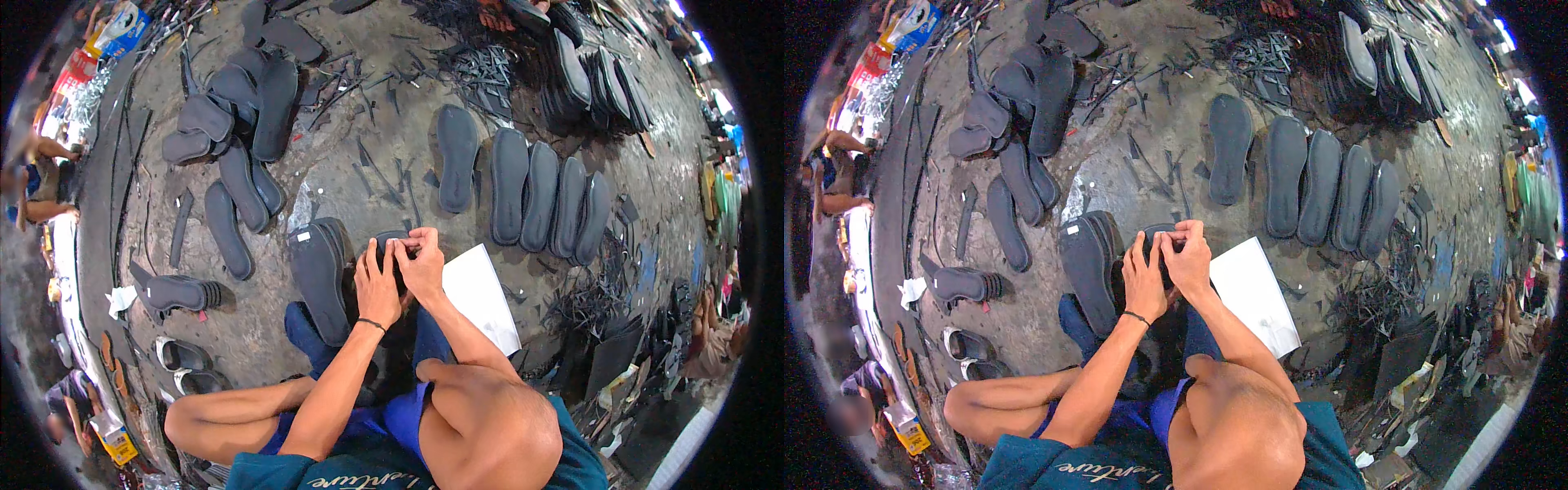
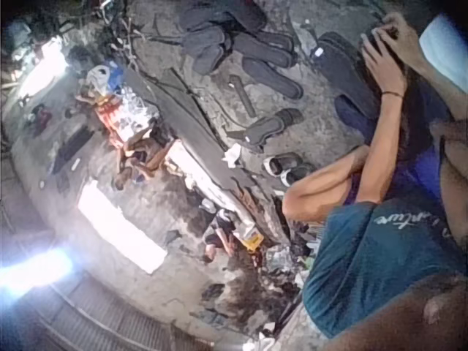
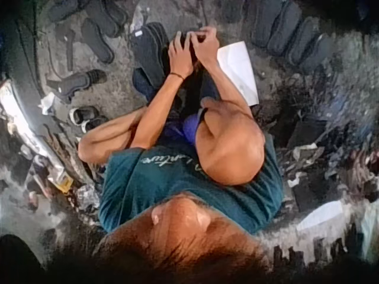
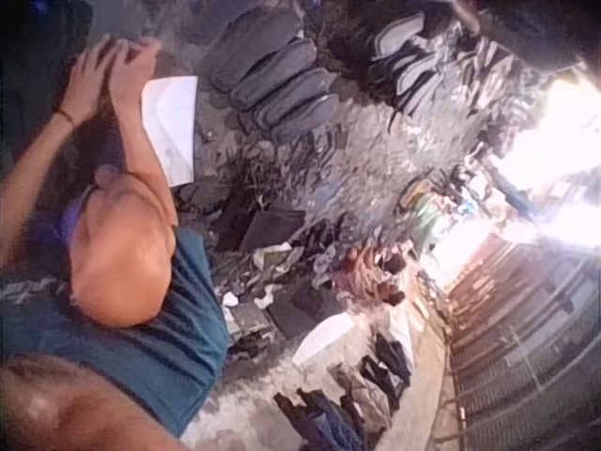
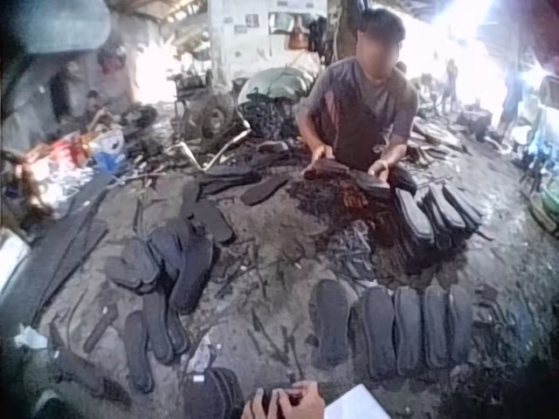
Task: The person sits on the floor and applies small white labels to black shoe insoles. They pick up an insole, peel a label from a sheet, and stick it onto the insole before placing it in a stack. The person repeats this process with multiple insoles while other workers are visible in the background.
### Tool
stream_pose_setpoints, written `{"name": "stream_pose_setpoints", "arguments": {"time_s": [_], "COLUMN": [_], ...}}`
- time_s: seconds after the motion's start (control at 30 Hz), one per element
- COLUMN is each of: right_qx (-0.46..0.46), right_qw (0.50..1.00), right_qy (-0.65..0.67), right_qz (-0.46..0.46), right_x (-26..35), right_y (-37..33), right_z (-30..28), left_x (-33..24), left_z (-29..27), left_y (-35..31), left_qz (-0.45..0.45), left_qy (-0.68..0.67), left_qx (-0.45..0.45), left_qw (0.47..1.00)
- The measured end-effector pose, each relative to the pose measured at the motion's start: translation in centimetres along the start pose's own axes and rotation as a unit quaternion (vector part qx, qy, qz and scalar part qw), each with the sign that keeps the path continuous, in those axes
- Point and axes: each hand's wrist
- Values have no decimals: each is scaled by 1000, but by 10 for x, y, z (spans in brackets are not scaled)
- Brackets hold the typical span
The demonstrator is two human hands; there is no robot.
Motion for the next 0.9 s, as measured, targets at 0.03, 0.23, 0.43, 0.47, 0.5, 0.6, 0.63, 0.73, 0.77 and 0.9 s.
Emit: {"name": "stream_pose_setpoints", "arguments": {"time_s": [0.03,0.23,0.43,0.47,0.5,0.6,0.63,0.73,0.77,0.9], "right_qx": [5,-36,296,345,338,330,324,416,346,175], "right_qw": [1000,999,950,935,940,944,946,901,918,830], "right_qy": [-8,5,102,76,35,10,14,-123,-140,-430], "right_qz": [-1,20,-10,12,-9,-3,14,-17,-134,-309], "right_x": [3,-10,18,19,24,39,41,78,78,108], "right_y": [4,21,-24,-35,-44,-56,-55,-39,-41,-25], "right_z": [0,-18,19,37,48,64,63,32,30,-3], "left_x": [1,-5,59,67,67,100,97,76,83,73], "left_z": [-1,-28,-101,-104,-104,-88,-85,-83,-85,-126], "left_y": [2,1,-18,-23,-24,-37,-36,-37,-40,-30], "left_qz": [5,-16,-90,-99,-121,-217,-230,-276,-256,-113], "left_qy": [1,-32,-71,-125,-165,-382,-486,-610,-657,-464], "left_qx": [-8,-63,-178,-204,-227,-224,-205,-180,-170,-271], "left_qw": [1000,997,977,966,952,870,818,721,688,836]}}
Point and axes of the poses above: each hand's wrist, its own y-axis towards the middle knuckle, its own z-axis out of the palm, x = y × z, and after that the axes turned 13 degrees about -y, right-handed
